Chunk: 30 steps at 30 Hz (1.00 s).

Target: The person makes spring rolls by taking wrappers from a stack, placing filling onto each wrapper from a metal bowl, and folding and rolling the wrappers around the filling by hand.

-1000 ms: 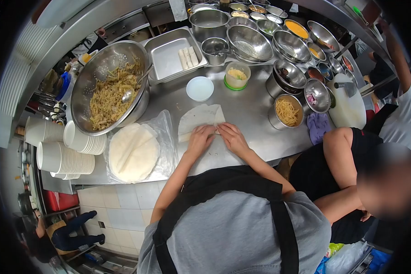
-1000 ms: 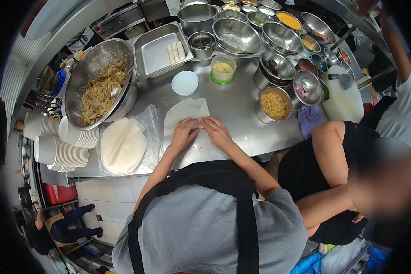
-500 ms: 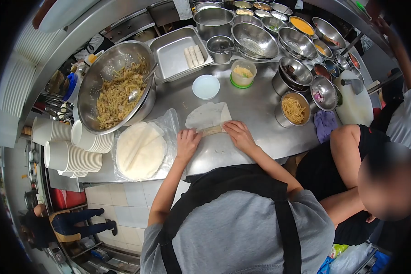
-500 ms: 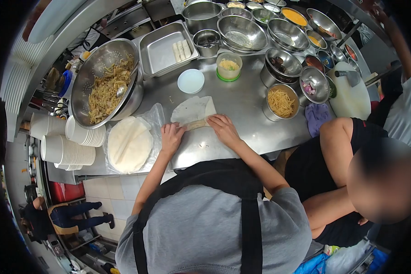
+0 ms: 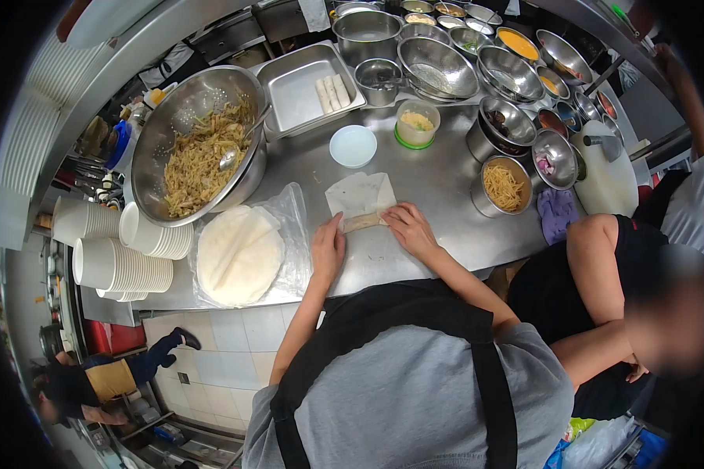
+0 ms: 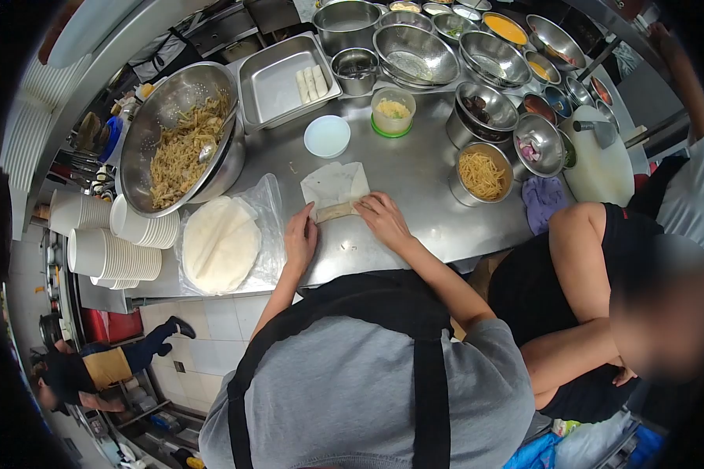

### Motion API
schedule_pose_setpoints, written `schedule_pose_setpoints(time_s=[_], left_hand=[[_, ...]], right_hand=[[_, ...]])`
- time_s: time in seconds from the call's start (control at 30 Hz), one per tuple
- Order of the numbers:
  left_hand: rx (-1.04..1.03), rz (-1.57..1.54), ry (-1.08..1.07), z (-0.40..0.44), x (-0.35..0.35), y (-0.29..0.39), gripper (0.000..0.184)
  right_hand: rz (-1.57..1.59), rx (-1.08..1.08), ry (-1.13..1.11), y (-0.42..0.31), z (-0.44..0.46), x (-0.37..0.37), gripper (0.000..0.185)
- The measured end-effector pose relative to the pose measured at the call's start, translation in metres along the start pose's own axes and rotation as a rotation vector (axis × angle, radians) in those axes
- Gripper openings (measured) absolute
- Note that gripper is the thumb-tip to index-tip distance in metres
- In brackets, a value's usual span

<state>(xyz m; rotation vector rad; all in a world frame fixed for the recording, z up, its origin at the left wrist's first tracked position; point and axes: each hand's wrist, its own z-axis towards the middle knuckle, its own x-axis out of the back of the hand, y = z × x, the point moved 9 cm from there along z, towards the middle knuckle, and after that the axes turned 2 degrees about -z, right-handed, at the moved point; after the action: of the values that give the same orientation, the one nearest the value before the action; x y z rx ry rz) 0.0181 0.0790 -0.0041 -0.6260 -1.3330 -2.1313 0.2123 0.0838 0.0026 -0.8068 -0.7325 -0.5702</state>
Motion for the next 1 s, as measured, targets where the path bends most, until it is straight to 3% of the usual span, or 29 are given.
schedule_pose_setpoints(time_s=[0.1, 0.4, 0.5, 0.6, 0.7, 0.8, 0.9, 1.0], left_hand=[[0.034, -0.076, 0.04, 0.003, 0.002, 0.009, 0.039], [-0.092, -0.081, -0.18, 0.02, -0.015, -0.012, 0.029], [-0.143, -0.086, -0.164, 0.025, -0.013, -0.011, 0.027], [-0.127, -0.119, -0.161, 0.033, -0.009, -0.013, 0.026], [-0.067, -0.148, -0.288, 0.041, -0.017, -0.022, 0.027], [0.094, -0.179, -0.388, 0.049, -0.022, -0.032, 0.021], [0.202, -0.27, -0.347, 0.05, -0.026, -0.044, 0.019], [0.123, -0.137, -0.354, 0.053, -0.029, -0.045, 0.022]], right_hand=[[-0.006, 0.02, -0.01, 0.001, 0.005, 0.002, 0.033], [0.132, 0.025, -0.231, 0.019, 0.03, -0.013, 0.022], [0.194, -0.01, -0.336, 0.026, 0.036, -0.017, 0.022], [0.278, 0.135, -0.398, 0.03, 0.051, -0.021, 0.019], [0.488, -0.197, -0.618, 0.056, 0.058, -0.041, 0.017], [0.763, -0.276, -0.646, 0.068, 0.065, -0.053, 0.017], [0.826, -0.322, -0.619, 0.076, 0.064, -0.06, 0.017], [0.54, -0.107, -0.419, 0.072, 0.073, -0.039, 0.015]])
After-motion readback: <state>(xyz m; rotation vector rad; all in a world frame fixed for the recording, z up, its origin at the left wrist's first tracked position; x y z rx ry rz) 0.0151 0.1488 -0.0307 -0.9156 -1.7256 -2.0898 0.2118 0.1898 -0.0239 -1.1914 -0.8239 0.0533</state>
